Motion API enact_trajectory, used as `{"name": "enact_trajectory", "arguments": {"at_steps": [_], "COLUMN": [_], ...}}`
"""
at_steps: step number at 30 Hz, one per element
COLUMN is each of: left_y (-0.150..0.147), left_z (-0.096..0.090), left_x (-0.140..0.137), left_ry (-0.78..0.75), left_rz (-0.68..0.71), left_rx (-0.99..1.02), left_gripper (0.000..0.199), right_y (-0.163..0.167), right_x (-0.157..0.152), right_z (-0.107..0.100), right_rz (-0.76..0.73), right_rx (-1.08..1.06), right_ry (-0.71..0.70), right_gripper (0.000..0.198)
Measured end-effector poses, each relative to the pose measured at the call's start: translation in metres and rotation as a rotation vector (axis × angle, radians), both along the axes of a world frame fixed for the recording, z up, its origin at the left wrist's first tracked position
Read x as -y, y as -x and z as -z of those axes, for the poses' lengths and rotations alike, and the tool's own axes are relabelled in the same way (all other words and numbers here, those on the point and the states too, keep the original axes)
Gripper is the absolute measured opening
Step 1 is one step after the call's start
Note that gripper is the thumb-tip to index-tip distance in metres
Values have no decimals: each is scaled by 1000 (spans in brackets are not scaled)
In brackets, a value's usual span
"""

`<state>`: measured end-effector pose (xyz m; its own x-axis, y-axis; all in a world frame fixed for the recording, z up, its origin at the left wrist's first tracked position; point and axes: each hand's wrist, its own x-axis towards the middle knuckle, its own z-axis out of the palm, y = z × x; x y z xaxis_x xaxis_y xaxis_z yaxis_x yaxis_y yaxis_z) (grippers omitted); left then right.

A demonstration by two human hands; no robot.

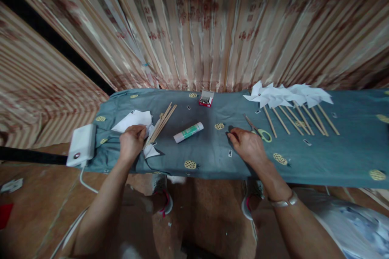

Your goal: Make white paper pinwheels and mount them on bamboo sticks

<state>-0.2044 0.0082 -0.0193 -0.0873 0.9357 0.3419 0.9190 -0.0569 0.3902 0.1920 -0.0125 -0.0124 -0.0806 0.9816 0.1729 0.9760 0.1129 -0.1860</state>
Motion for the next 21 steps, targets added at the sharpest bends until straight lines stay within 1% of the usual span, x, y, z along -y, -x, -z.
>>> {"name": "enact_trajectory", "arguments": {"at_steps": [5, 8, 10, 13, 15, 17, 18, 19, 20, 21], "left_y": [3, 3, 4, 5, 2, -7, -16, -27, -40, -55], "left_z": [1, 2, 0, -10, -23, -41, -49, -57, -62, -65], "left_x": [-2, -2, -3, -3, -1, 4, 8, 14, 21, 28], "left_ry": [5, 4, -10, -85, -176, -292, -336, -346, -343, -342], "left_rz": [-81, -106, -119, -177, -212, -185, -135, -49, 8, 70], "left_rx": [125, 149, 202, 319, 364, 395, 418, 445, 455, 454], "left_gripper": [33, 29, 26, 20, 19, 17, 16, 17, 18, 16], "right_y": [-1, -1, -1, -1, -1, 0, 1, 2, 3, 4], "right_x": [-1, -1, -1, -1, -1, 0, 0, 1, 2, 2], "right_z": [0, 1, 2, 2, 2, 1, 0, 0, -1, -1], "right_rz": [15, 15, 9, 2, 7, 10, 8, 4, -1, -5], "right_rx": [17, 23, 14, -10, -31, -52, -59, -62, -63, -63], "right_ry": [14, 10, 1, -19, -21, -25, -29, -32, -31, -27], "right_gripper": [29, 28, 27, 27, 28, 29, 29, 30, 30, 30]}}
